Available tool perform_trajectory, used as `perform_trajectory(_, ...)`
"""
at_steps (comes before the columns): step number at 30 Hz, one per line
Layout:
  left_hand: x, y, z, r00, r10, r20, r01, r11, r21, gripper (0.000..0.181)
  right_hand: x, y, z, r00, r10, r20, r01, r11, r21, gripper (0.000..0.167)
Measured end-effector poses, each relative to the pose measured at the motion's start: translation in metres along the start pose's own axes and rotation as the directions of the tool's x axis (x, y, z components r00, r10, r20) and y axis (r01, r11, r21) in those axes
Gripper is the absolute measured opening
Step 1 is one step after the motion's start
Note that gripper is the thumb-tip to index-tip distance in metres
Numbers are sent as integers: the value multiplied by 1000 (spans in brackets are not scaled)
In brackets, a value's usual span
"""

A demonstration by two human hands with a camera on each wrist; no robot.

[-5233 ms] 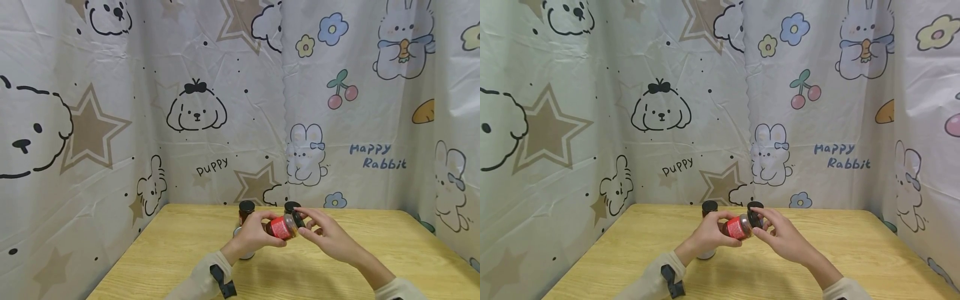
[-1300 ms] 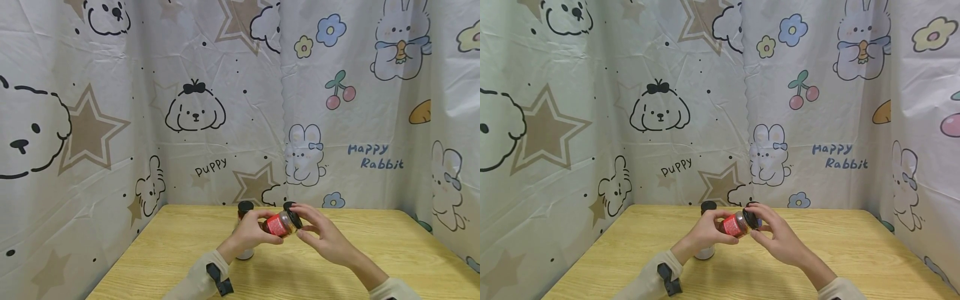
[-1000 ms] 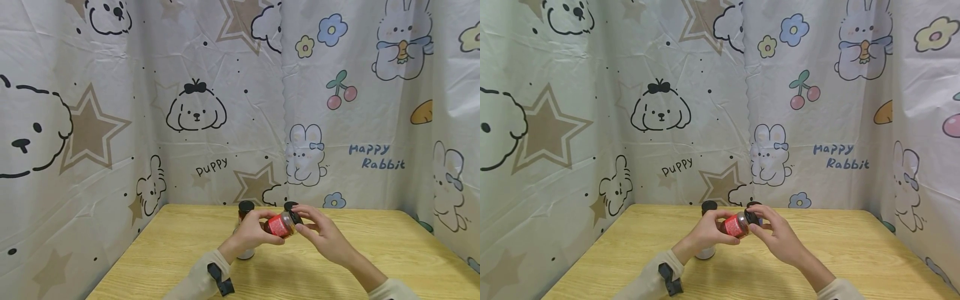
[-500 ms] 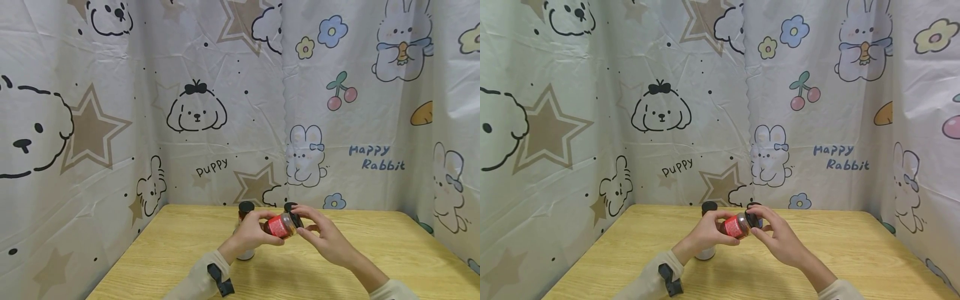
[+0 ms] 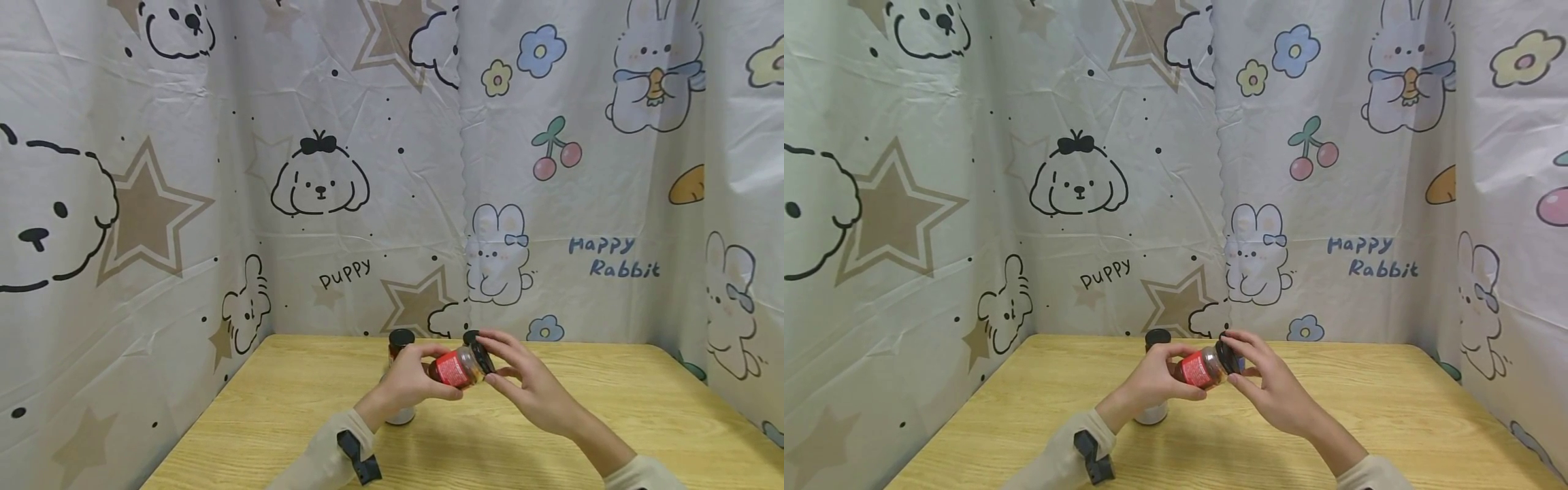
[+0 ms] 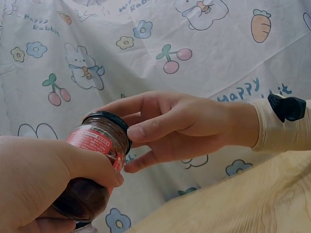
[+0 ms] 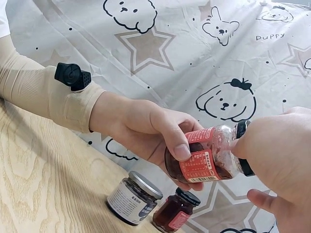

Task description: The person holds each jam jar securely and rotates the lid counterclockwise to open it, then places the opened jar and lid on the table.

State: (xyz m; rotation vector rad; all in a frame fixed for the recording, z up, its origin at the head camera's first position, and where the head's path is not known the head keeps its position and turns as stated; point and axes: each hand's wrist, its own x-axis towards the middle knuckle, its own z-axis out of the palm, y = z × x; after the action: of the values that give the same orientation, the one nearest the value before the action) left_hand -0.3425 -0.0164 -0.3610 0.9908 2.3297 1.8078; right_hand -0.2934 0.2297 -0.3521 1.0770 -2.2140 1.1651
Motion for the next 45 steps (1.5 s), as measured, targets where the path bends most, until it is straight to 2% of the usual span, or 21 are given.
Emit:
perform_trajectory(7, 1, 1, 0, 1000, 19, 4, -19, 1000, -12, 54, -1, -1, -1, 1000, 27, -10, -27, 999, -38, 53)
perform_trajectory(12, 2, 1, 0, 1000, -4, 0, 4, 999, -34, 57, -2, -3, -2, 998, 66, -17, -67, 997, -49, 55)
perform_trajectory(19, 2, -1, 0, 1000, -8, -4, 8, 1000, -28, 57, -3, -4, -1, 997, 72, -23, -73, 996, -42, 58)
perform_trajectory(27, 1, -2, 3, 1000, 2, 3, -1, 999, -35, 57, -3, -2, 2, 996, 74, -49, -75, 997, -21, 41)
perform_trajectory(33, -1, -3, 1, 1000, -12, -7, 12, 1000, -27, 56, 0, -1, 8, 994, 70, -87, -70, 998, 0, 37)
perform_trajectory(39, 0, -3, 2, 1000, 4, 16, -3, 999, -32, 55, 1, -1, 9, 989, 75, -128, -75, 997, -1, 39)
perform_trajectory(45, 1, -1, 1, 1000, -4, -9, 4, 1000, 14, 56, 1, -2, 8, 993, 81, -87, -82, 997, -11, 48)
